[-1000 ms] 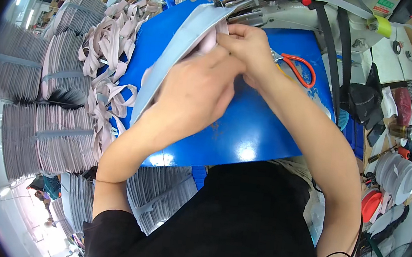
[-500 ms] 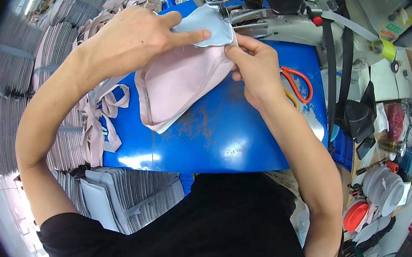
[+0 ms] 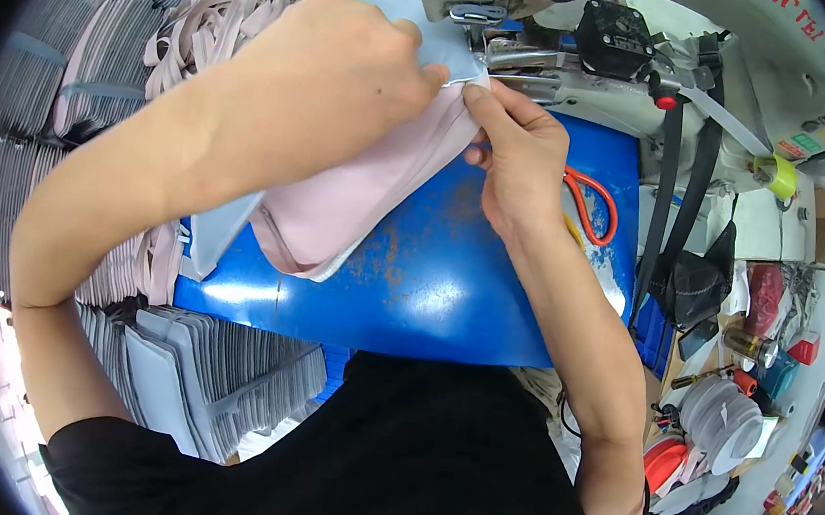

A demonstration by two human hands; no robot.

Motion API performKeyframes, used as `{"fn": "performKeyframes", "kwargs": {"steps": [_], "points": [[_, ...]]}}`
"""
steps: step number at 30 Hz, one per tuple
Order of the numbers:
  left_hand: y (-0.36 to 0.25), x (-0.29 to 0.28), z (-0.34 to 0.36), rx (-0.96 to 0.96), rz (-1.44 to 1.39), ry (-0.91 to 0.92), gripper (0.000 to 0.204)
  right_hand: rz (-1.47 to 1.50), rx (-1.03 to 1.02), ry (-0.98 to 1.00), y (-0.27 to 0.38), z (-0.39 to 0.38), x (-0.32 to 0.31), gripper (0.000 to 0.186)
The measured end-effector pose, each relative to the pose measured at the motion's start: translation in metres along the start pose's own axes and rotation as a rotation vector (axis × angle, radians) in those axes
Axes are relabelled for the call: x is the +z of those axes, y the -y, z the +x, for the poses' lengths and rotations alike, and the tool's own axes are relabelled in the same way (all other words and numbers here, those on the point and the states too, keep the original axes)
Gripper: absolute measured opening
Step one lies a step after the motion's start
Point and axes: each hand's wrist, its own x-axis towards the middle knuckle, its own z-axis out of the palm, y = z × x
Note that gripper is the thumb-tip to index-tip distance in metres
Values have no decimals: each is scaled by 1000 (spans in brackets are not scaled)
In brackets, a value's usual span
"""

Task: The person assembles light blue fabric face masks at a sewing station. They fold the mask material, insert a pink elastic strap, and sew the edges using a sewing machine. The person uses scissors to trim excess threads and repeatedly inspects the finished masks before stacking them.

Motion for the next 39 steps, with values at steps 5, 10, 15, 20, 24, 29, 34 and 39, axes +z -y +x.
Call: {"fn": "performKeyframes", "kwargs": {"steps": [5,10,15,20,24,29,34,39], "points": [[-33,5,11,-137,-55,-36,48,24,-45,14,-7,2,-5,29],[-57,12,19,-293,-192,-67,50,24,-87,66,-12,1,-9,32],[-77,14,32,-399,-305,-117,36,115,-68,125,-10,-5,-11,32],[-86,29,55,-519,-464,-253,28,-56,-39,186,-12,-10,-31,38],[-104,37,48,-668,-615,-292,34,-241,-162,221,-26,-31,-56,40],[-169,30,-11,-448,-677,-598,48,-429,-83,205,-9,-107,-78,40],[-194,60,-27,-313,-608,-832,35,-349,69,200,1,-131,-78,31],[-183,43,-19,-263,-606,-882,25,-101,74,143,-5,-137,-71,23]]}}
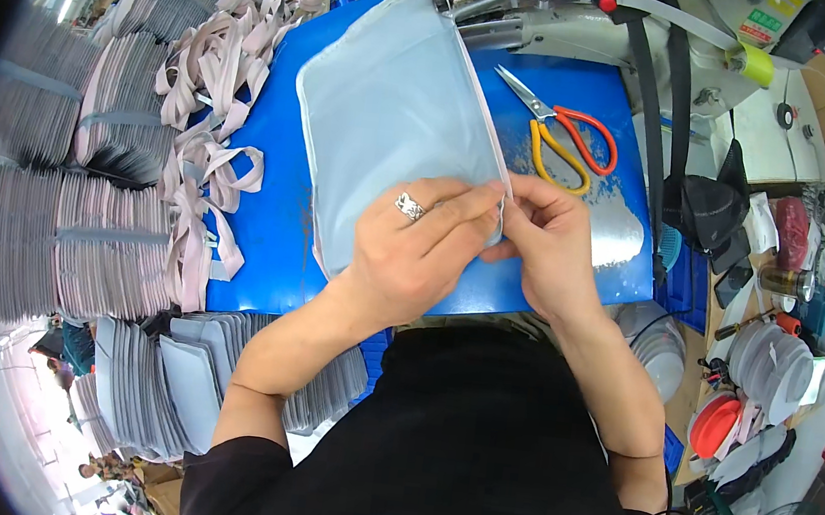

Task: The person assembles light blue fabric face masks at a sewing station. They fold the mask material, insert a pink elastic strap, and sew the edges using a sewing machine. The person uses scissors to trim excess threads and repeatedly inspects the finished masks before stacking them.

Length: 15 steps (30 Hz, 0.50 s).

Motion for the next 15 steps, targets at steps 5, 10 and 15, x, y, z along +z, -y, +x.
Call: {"fn": "performKeyframes", "kwargs": {"steps": [5,10,15], "points": [[22,-6,17,45,61,86,26,95,-41,12,0,27,9,21],[51,-10,37,47,87,130,25,130,-49,22,0,60,17,21],[84,-8,53,53,58,167,25,106,-53,29,7,95,24,23]]}}
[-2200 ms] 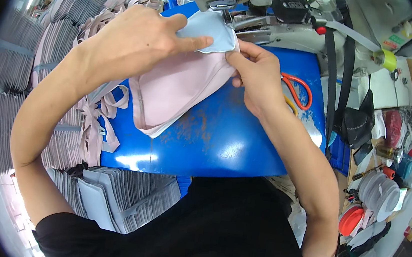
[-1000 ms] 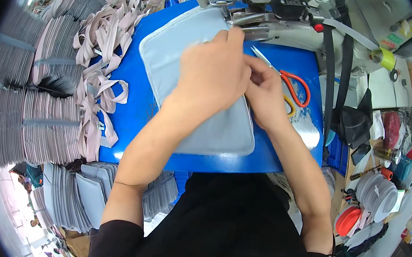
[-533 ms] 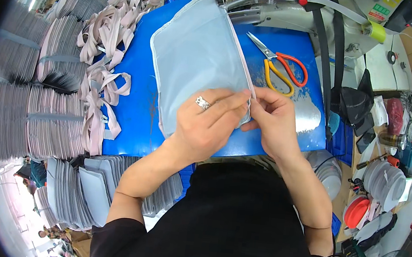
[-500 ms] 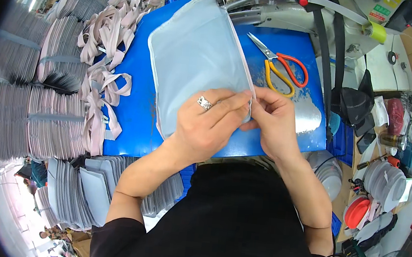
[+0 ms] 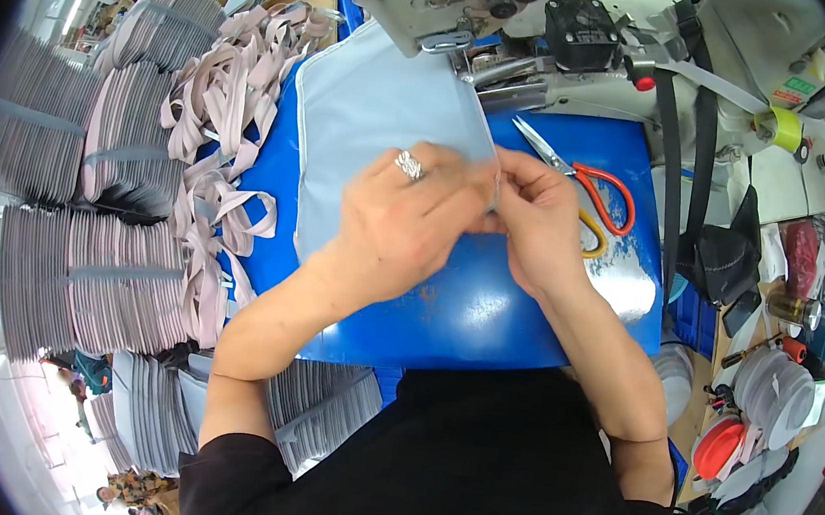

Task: The person assembles light blue fabric face masks at a sewing station. They fold the mask material, insert a pink elastic strap, and sew the edges using a sewing machine. The person uses scissors to trim excess threads and repeatedly inspects the finished masks before stacking them.

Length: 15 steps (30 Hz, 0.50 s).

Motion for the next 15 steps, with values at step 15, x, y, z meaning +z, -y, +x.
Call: {"fn": "performKeyframes", "kwargs": {"steps": [15], "points": [[62,-21,-28,-305,236,274,79,-223,-160,-319,8,55,35,21]]}}
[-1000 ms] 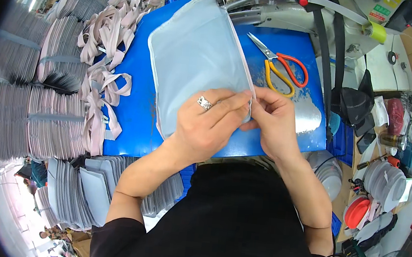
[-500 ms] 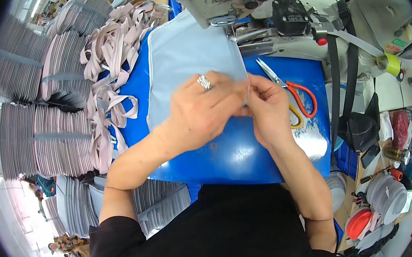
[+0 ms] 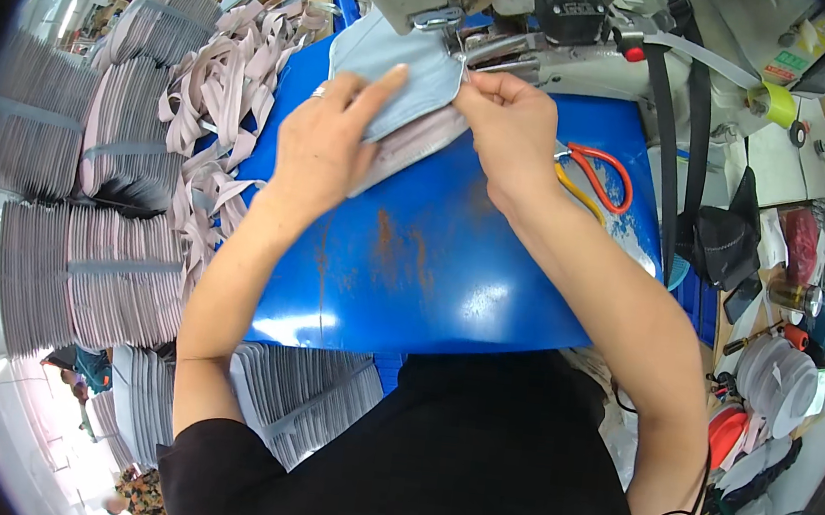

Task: The person assembles light blue fabric face masks at a sewing station. They fold the mask material, insert a pink elastic strap, and sew the edges using a sewing machine. The person uses scissors to trim excess threads and repeatedly inspects the finished masks before stacking them.

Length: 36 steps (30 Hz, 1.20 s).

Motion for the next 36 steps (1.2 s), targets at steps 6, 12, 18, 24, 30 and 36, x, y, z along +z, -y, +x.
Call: {"fn": "performKeyframes", "kwargs": {"steps": [6,12,18,24,30,36], "points": [[-1,-43,-10,110,274,131,78,-94,-54,-11,-7,-3,10,28],[-8,-75,14,395,357,169,74,-266,-110,47,-6,-8,0,30],[5,-92,30,498,448,340,66,-127,83,208,12,-17,-29,38],[-8,-98,44,501,413,350,50,26,166,205,11,-10,-22,32],[-8,-95,63,505,440,344,39,111,223,121,7,-1,-9,26],[-30,-90,54,413,456,319,39,105,251,92,7,-1,-7,18]]}}
